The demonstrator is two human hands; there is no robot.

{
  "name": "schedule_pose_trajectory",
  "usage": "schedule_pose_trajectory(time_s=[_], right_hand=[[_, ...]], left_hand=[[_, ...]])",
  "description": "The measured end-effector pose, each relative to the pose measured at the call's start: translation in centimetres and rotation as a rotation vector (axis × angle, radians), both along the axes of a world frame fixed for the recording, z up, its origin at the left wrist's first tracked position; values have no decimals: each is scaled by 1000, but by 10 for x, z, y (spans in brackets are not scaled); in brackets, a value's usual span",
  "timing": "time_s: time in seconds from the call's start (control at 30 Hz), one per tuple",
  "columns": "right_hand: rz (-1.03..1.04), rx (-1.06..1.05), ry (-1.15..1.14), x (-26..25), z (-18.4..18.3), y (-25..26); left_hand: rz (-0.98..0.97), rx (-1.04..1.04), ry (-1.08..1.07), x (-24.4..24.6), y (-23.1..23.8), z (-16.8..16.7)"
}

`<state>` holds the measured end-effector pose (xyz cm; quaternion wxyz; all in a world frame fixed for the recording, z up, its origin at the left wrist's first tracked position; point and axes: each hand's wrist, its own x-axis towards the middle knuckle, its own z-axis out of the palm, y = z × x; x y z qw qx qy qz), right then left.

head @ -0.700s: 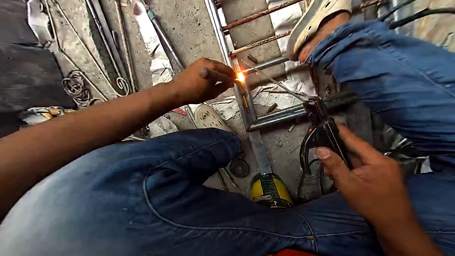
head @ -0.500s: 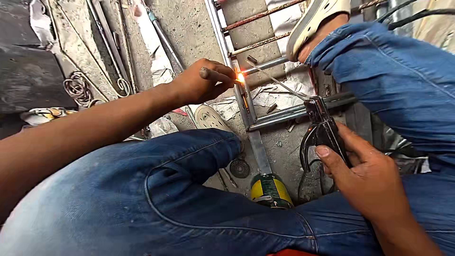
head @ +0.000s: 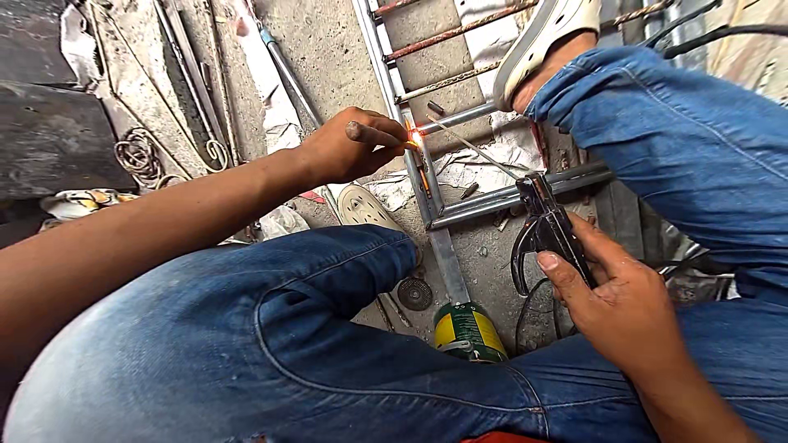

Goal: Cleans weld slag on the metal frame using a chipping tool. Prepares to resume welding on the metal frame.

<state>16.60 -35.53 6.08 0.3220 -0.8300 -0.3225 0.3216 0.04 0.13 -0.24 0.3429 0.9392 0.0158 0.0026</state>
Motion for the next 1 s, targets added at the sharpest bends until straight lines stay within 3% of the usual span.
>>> schedule_pose_trajectory(time_s=[0.77,1.0], right_hand=[[-5,12,1,-2,-4,0],[-6,41,22,-4,-2,2]], left_hand=[[31,10,-60,-9,1,-8],[103,6,44,-12,3,2]])
